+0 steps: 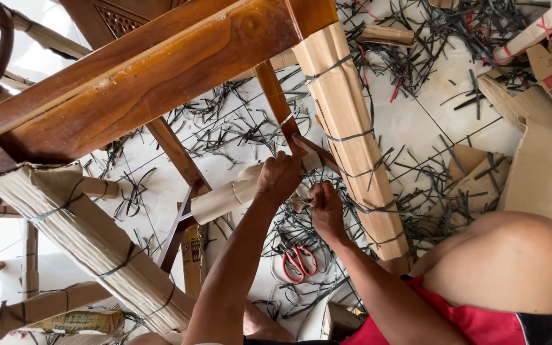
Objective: Wrapping a wooden chair crossbar with cardboard and securing it with plastic ties
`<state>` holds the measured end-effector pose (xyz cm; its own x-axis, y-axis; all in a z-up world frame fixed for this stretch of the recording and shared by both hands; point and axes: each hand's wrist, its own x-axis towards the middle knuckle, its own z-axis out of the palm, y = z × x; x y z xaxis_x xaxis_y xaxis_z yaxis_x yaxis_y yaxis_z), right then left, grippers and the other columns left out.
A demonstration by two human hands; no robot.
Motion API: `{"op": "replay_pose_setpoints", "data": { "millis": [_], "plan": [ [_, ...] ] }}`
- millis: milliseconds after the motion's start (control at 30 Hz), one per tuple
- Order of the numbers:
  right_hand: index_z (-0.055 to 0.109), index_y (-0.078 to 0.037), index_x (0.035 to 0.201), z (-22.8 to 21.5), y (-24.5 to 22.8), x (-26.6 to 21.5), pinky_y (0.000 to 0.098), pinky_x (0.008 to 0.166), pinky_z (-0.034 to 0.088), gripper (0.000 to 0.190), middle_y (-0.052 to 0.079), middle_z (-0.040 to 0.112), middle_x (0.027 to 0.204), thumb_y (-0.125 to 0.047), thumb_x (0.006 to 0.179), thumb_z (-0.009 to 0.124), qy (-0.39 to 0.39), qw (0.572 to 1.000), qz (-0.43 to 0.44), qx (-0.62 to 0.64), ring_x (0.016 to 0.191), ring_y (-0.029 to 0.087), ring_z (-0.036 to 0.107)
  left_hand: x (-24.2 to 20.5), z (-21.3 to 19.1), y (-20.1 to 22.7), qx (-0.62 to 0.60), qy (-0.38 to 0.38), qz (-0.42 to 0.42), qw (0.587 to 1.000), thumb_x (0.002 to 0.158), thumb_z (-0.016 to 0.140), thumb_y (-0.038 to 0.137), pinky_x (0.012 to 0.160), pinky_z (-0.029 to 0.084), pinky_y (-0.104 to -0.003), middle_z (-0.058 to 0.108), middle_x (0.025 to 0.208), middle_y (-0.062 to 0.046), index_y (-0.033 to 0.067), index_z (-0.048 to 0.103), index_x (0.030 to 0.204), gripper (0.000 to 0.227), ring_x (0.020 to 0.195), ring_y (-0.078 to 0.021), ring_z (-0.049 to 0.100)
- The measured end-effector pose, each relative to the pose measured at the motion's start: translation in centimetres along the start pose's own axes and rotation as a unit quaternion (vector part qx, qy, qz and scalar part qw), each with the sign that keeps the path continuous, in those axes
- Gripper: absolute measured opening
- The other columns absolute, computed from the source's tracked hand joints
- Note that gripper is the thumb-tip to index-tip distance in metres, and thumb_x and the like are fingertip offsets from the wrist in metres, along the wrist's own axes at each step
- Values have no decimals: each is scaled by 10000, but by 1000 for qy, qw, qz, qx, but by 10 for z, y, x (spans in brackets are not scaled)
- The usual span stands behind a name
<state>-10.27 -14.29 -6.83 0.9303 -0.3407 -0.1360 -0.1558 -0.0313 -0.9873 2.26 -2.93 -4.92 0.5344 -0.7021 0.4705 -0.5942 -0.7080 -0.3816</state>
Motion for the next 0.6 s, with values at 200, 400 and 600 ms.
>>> {"op": "replay_pose_setpoints", "data": {
  "millis": [200,400,600],
  "plan": [
    [528,-105,946,11,5,-7,431,802,622,223,86,632,887,-211,1115,430,15,1000,-6,4,957,223,686,-7,29,2,-82,-53,-65,993,640,669,320,485,513,-357,554,485,14,-75,607,1195,684,585,-196,593],
    [542,-118,943,-10,-2,8,439,731,603,243,84,609,836,-194,1125,401,25,997,-29,-70,858,253,688,12,-17,-10,-167,-63,-95,979,619,726,424,490,521,-384,581,580,-7,126,686,951,447,598,-243,629],
    [535,-105,927,-3,14,12,447,689,583,255,108,624,810,-183,1124,394,21,990,-64,-122,829,315,705,1,-15,-25,-203,-2,-64,977,696,733,597,561,575,-355,614,744,-17,167,630,913,492,696,-229,681]
  ]
}}
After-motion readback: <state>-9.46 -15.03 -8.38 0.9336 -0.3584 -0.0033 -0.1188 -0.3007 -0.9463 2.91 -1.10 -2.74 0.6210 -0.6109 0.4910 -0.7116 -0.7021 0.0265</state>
